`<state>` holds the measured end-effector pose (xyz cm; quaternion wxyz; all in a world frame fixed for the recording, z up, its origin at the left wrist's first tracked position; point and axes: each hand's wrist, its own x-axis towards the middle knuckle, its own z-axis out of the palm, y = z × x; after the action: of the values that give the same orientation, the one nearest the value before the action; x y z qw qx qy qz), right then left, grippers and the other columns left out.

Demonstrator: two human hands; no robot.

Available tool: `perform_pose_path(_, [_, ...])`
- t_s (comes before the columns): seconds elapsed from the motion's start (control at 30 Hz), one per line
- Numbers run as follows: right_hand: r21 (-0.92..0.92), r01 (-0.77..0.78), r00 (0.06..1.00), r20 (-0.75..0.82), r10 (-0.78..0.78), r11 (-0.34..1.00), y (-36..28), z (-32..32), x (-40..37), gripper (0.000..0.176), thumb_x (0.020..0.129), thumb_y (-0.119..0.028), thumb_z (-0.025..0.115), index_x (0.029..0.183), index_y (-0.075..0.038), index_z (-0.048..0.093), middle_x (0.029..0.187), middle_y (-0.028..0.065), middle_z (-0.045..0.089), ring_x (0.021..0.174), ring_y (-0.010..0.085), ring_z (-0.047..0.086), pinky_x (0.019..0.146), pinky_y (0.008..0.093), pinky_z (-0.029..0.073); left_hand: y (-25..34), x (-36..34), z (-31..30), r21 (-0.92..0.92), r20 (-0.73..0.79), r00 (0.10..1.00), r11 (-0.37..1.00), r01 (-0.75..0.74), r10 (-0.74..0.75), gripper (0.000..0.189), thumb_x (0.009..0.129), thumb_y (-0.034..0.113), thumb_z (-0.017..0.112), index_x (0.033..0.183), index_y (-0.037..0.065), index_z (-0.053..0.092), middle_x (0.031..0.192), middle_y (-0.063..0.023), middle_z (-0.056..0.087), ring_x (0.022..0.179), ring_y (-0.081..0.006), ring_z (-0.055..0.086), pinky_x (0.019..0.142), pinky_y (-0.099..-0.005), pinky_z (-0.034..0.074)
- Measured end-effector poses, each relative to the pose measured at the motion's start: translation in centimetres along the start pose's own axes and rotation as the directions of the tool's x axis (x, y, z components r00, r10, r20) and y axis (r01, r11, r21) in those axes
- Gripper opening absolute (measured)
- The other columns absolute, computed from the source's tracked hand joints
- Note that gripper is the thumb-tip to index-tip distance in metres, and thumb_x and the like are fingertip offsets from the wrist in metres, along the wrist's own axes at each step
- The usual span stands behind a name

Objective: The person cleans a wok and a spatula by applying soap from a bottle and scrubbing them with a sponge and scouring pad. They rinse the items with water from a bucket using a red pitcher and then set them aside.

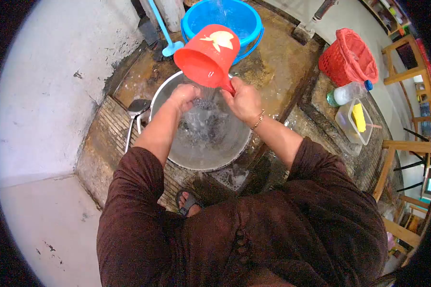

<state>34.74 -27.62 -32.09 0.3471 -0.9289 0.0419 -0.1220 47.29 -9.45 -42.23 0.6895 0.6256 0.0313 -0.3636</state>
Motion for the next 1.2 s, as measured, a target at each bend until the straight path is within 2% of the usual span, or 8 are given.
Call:
perform_pose_path(0.23, [-0.092, 0.249, 0.963, -0.077, -0.256, 0.964, 0.9, -0.3, 0.3, 0.017, 0.076, -0.019, 0.062, 0.083, -0.009, 0.051, 0.076, 0.0142, 0.057, 0.070, 0.0356, 0.058, 0.058, 0.0462, 0.046, 0.9, -0.2, -0.4, 0.142, -0.160, 0.985, 0.986, 0.090, -0.067, 0.017, 0.076, 0.008, 0.064, 0.092, 0.004, 0.061, 0.082, -0.0064, 0.064, 0.065, -0.0196, 0.062, 0.055, -0.0394, 0.051])
perform_pose_path(0.4, [-0.173, 0.374, 0.919, -0.065, -0.389, 0.911, 0.8, -0.5, -0.3, 0.017, 0.071, -0.015, 0.062, 0.081, -0.011, 0.049, 0.076, 0.0096, 0.053, 0.069, 0.0313, 0.057, 0.057, 0.0445, 0.046, -0.5, -0.9, -0.6, 0.326, 0.025, 0.993, 0.938, -0.119, 0.117, 0.023, 0.080, 0.022, 0.065, 0.098, 0.008, 0.061, 0.084, -0.0032, 0.064, 0.063, -0.0138, 0.060, 0.050, -0.0309, 0.049])
perform_pose_path(0.67, [-0.192, 0.357, 0.928, -0.039, -0.370, 0.914, 0.0, -2.6, -0.9, 0.023, 0.071, -0.008, 0.058, 0.090, -0.007, 0.046, 0.084, 0.0136, 0.053, 0.073, 0.0327, 0.057, 0.063, 0.0441, 0.047, 1.4, -0.2, 1.1, 0.443, -0.023, 0.940, 0.846, -0.295, 0.340, 0.034, 0.081, 0.022, 0.062, 0.112, 0.010, 0.054, 0.105, -0.0035, 0.057, 0.090, -0.0163, 0.055, 0.073, -0.0364, 0.047])
perform_pose_path(0.77, [-0.108, 0.162, 0.984, -0.052, -0.168, 0.981, -0.4, -2.1, -0.7, 0.028, 0.073, -0.007, 0.057, 0.097, -0.004, 0.043, 0.087, 0.0184, 0.052, 0.075, 0.0382, 0.054, 0.066, 0.0481, 0.044, 1.3, 0.0, 3.5, 0.339, 0.022, 0.923, 0.866, -0.369, 0.385, 0.039, 0.082, 0.022, 0.062, 0.118, 0.011, 0.051, 0.113, -0.0036, 0.055, 0.101, -0.0172, 0.053, 0.081, -0.0384, 0.047])
perform_pose_path(0.8, [-0.078, 0.091, 0.994, -0.046, -0.095, 0.993, -1.0, -2.2, -0.6, 0.030, 0.072, -0.007, 0.057, 0.098, -0.004, 0.042, 0.088, 0.0200, 0.051, 0.076, 0.0395, 0.054, 0.067, 0.0490, 0.044, 8.4, -7.4, 9.0, 0.216, -0.042, 0.992, 0.968, 0.127, -0.121, 0.044, 0.083, 0.024, 0.059, 0.122, 0.010, 0.047, 0.118, -0.0052, 0.053, 0.111, -0.0205, 0.050, 0.088, -0.0422, 0.044])
perform_pose_path(0.9, [0.125, -0.046, 0.993, -0.100, 0.059, 0.991, -1.4, -1.4, -0.2, 0.027, 0.071, -0.005, 0.056, 0.095, -0.002, 0.044, 0.095, 0.0241, 0.049, 0.088, 0.0422, 0.051, 0.075, 0.0493, 0.042, 5.5, -6.4, 7.2, -0.208, 0.369, 0.929, 0.975, 0.082, 0.001, 0.032, 0.081, 0.015, 0.057, 0.112, 0.009, 0.051, 0.115, -0.0038, 0.052, 0.104, -0.0159, 0.051, 0.086, -0.0347, 0.045])
perform_pose_path(1.03, [0.148, -0.075, 0.991, -0.099, 0.090, 0.986, -1.8, -0.4, -1.6, 0.028, 0.073, -0.013, 0.055, 0.100, -0.005, 0.053, 0.108, 0.0226, 0.047, 0.104, 0.0397, 0.045, 0.090, 0.0473, 0.037, 3.2, -6.5, 9.1, -0.384, 0.421, 0.900, 0.921, 0.064, 0.112, 0.040, 0.084, 0.021, 0.060, 0.121, 0.008, 0.048, 0.118, -0.0083, 0.054, 0.107, -0.0208, 0.053, 0.086, -0.0375, 0.047])
perform_pose_path(1.2, [0.245, 0.099, 0.986, 0.105, -0.128, 0.964, 1.8, 0.0, -2.2, 0.025, 0.076, -0.027, 0.054, 0.096, -0.015, 0.063, 0.121, 0.0159, 0.047, 0.112, 0.0342, 0.044, 0.099, 0.0457, 0.030, 2.6, -7.6, 12.5, -0.416, -0.016, 0.994, 0.903, -0.107, 0.110, 0.022, 0.082, 0.015, 0.062, 0.100, 0.010, 0.051, 0.083, -0.0010, 0.057, 0.081, -0.0140, 0.057, 0.071, -0.0327, 0.050])
